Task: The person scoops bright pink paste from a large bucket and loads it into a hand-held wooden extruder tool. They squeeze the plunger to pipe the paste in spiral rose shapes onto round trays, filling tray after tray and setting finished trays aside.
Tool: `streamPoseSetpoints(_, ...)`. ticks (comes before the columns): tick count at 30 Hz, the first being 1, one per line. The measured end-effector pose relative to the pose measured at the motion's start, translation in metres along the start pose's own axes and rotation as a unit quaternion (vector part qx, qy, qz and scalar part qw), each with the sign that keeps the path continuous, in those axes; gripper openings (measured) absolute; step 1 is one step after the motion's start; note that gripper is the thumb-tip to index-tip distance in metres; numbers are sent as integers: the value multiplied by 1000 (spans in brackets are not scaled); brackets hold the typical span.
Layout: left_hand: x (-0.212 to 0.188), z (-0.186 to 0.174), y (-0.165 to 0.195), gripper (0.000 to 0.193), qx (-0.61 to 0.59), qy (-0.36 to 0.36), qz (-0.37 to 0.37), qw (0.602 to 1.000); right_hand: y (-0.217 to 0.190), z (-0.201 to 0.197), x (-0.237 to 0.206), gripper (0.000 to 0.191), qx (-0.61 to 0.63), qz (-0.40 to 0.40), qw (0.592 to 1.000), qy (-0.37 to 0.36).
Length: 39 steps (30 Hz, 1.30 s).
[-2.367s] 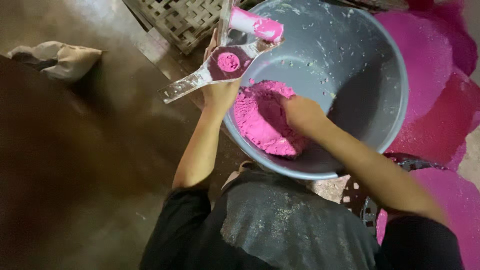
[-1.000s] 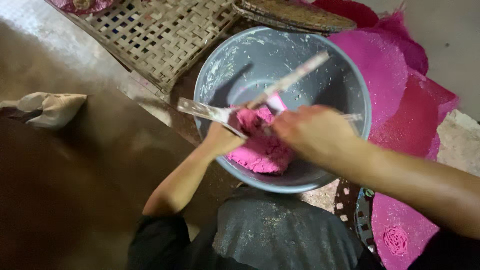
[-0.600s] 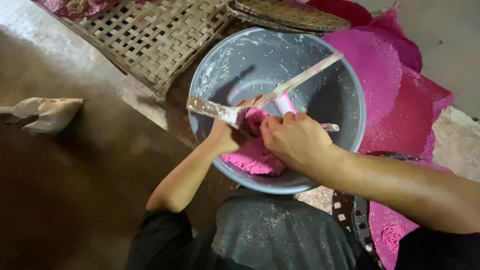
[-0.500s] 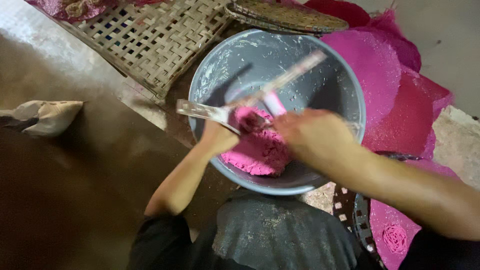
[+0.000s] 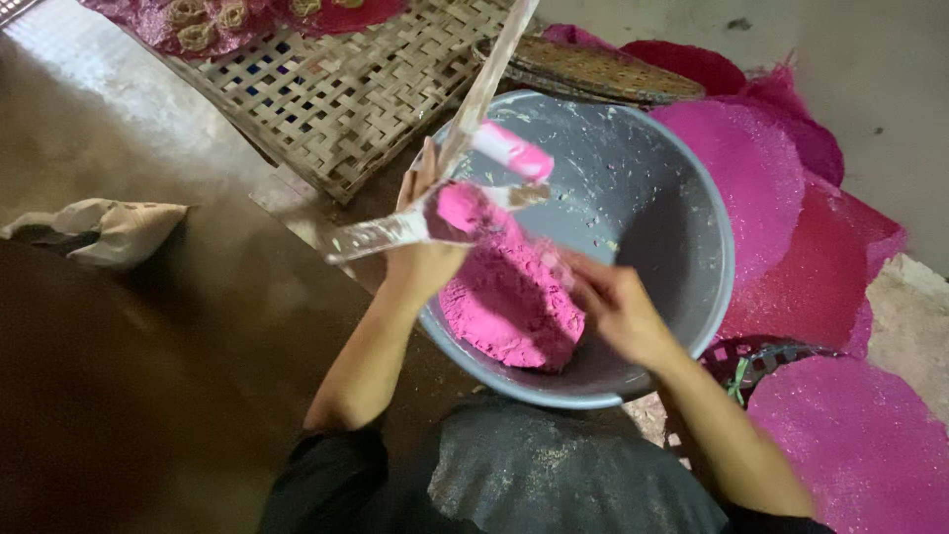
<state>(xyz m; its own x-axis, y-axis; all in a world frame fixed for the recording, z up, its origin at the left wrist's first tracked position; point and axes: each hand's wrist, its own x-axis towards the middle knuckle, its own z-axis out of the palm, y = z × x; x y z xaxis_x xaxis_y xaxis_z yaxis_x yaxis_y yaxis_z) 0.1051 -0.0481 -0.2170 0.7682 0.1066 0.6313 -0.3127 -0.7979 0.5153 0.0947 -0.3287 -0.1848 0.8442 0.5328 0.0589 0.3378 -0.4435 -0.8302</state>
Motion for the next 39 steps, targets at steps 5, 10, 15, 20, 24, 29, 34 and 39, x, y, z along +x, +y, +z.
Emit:
streamPoseSetpoints(5, 2, 10, 11, 73, 105, -25, 3, 994, -10, 18, 12, 40, -28, -38, 998, 46)
streamPoseSetpoints(10, 19, -7, -25, 64, -26, 53, -91, 994, -2, 32, -1, 45, -103, 83, 989, -68)
streamPoseSetpoints(15, 2, -7, -35, 17, -382, -53, -397, 833, 7, 18, 21, 49, 11, -84, 990, -113)
streamPoseSetpoints(20, -52, 43, 52, 33, -819, -260, -224, 460, 2, 1, 46, 97, 469, -182, 859, 90)
streamPoseSetpoints(24, -64, 43, 74, 43, -736, -332, -261, 530, -18, -23, 31, 98, 578, -111, 808, -9)
streamPoseSetpoints(29, -45, 13, 52, 43, -457, -259, -39, 850, -52, -64, 9, 77, 172, -246, 952, 58)
streamPoseSetpoints(34, -37, 5, 62, 46, -536, -290, -267, 747, -63, -57, -1, 51, -180, -479, 857, 64)
streamPoseSetpoints(39, -49, 13, 48, 53, -300, -392, -81, 866, -47, -34, -9, 49, -181, -496, 844, 95)
